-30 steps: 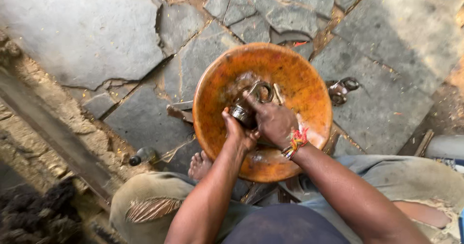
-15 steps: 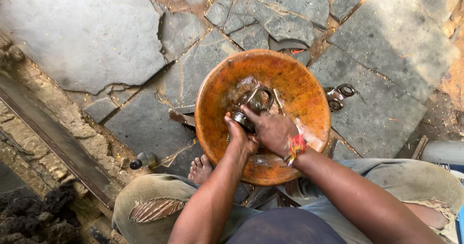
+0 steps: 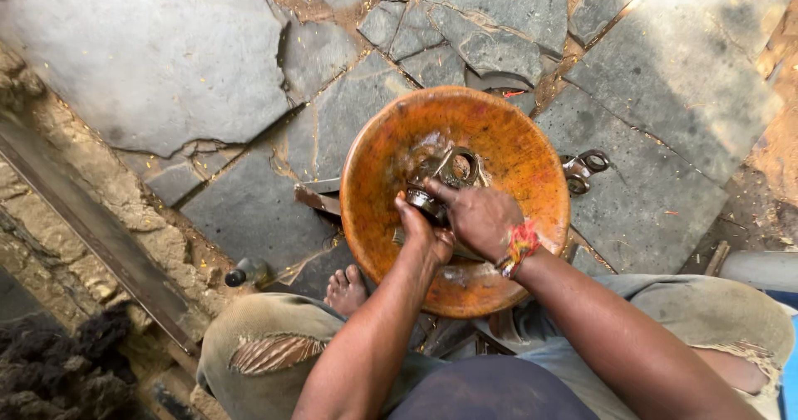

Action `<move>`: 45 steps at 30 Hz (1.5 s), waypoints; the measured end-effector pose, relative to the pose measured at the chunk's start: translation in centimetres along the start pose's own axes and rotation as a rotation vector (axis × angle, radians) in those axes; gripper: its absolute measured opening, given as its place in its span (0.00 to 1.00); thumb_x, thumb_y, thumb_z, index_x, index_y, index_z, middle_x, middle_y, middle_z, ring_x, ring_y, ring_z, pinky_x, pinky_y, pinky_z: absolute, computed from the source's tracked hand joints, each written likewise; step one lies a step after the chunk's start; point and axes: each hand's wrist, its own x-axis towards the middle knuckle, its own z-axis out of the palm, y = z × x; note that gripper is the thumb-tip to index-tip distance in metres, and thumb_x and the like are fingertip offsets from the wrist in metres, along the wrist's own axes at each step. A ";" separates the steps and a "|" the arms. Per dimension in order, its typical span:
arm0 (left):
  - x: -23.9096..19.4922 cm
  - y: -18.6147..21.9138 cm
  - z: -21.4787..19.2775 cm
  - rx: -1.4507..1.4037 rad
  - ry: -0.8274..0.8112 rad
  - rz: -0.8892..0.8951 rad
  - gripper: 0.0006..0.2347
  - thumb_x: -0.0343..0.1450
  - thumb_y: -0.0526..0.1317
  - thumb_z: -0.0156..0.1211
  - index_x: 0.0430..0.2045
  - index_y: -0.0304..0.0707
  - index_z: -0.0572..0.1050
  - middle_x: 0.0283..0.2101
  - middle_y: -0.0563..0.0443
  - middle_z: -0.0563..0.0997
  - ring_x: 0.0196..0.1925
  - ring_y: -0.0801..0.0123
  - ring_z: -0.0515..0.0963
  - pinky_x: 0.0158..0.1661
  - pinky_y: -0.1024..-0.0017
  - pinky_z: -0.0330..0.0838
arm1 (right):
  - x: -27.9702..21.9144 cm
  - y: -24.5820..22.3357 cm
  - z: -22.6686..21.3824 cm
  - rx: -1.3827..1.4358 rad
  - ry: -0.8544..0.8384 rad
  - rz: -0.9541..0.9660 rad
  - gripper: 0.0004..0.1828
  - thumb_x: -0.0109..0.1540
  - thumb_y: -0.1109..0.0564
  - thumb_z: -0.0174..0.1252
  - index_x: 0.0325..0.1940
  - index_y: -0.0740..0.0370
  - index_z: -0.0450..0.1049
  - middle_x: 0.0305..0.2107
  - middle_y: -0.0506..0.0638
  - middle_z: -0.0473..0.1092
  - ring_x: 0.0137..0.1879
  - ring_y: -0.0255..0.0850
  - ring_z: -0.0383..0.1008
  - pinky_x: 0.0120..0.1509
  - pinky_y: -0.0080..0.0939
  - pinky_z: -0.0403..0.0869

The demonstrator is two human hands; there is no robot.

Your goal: The person scrubs a dark metal part inside an orange basin using a brush and a white cleaning agent. They rotate the part to clean different surfaces and occasionally dip the brush into the basin to apply more cleaning solution.

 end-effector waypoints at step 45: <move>-5.2 1.7 3.0 0.149 0.112 -0.061 0.46 0.65 0.79 0.18 0.53 0.41 0.74 0.39 0.38 0.81 0.34 0.52 0.81 0.29 0.57 0.82 | -0.4 4.1 2.6 -0.037 0.223 -0.050 0.29 0.66 0.57 0.49 0.72 0.37 0.65 0.24 0.54 0.73 0.25 0.47 0.73 0.25 0.50 0.71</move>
